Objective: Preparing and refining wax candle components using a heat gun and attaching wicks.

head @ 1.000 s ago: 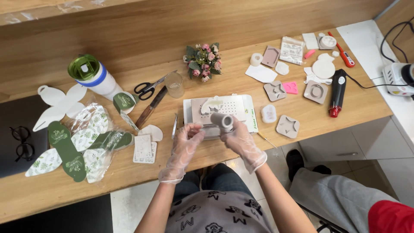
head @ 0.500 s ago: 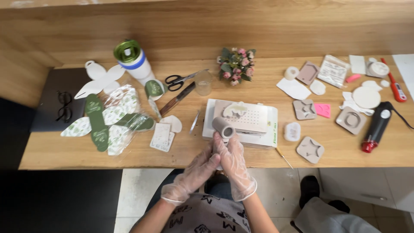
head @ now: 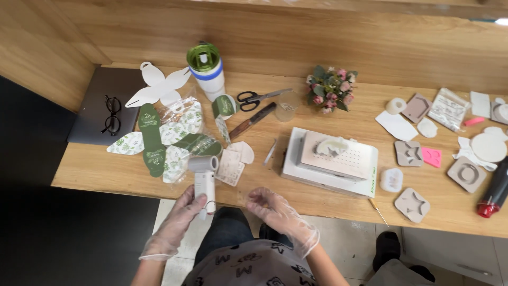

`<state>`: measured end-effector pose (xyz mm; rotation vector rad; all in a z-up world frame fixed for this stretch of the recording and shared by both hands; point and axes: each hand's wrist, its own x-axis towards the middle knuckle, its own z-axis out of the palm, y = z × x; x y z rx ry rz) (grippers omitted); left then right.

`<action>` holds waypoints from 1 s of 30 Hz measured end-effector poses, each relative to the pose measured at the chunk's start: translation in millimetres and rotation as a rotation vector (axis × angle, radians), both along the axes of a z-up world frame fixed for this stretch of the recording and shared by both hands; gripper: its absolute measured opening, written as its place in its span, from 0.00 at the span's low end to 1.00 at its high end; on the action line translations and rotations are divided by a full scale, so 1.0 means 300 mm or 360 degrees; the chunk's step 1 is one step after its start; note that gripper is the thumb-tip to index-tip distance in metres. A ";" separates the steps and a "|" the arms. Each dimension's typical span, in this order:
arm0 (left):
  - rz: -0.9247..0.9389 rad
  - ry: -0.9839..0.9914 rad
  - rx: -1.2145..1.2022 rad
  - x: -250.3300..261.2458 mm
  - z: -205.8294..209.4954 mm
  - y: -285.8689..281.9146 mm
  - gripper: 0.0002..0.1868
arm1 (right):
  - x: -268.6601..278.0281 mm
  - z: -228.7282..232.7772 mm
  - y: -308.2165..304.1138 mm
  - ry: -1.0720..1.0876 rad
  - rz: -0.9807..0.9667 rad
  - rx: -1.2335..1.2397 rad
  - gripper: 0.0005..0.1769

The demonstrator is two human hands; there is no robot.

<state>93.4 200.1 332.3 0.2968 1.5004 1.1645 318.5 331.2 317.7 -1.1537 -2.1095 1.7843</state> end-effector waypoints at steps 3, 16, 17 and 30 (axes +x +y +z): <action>0.0068 -0.0126 -0.0037 -0.078 -0.040 0.005 0.40 | -0.077 0.019 0.016 0.0023 -0.0080 -0.0211 0.24; -0.0149 -0.0777 0.0790 -0.117 -0.127 0.067 0.32 | -0.381 0.078 0.117 0.0488 -0.0170 -0.0670 0.34; -0.0147 -0.0786 0.0787 -0.123 -0.084 0.051 0.32 | -0.392 0.112 0.104 0.0479 -0.0173 -0.0673 0.34; -0.0190 -0.0628 0.0264 -0.287 -0.104 -0.025 0.37 | -0.502 0.057 0.037 0.0503 -0.0182 -0.0805 0.31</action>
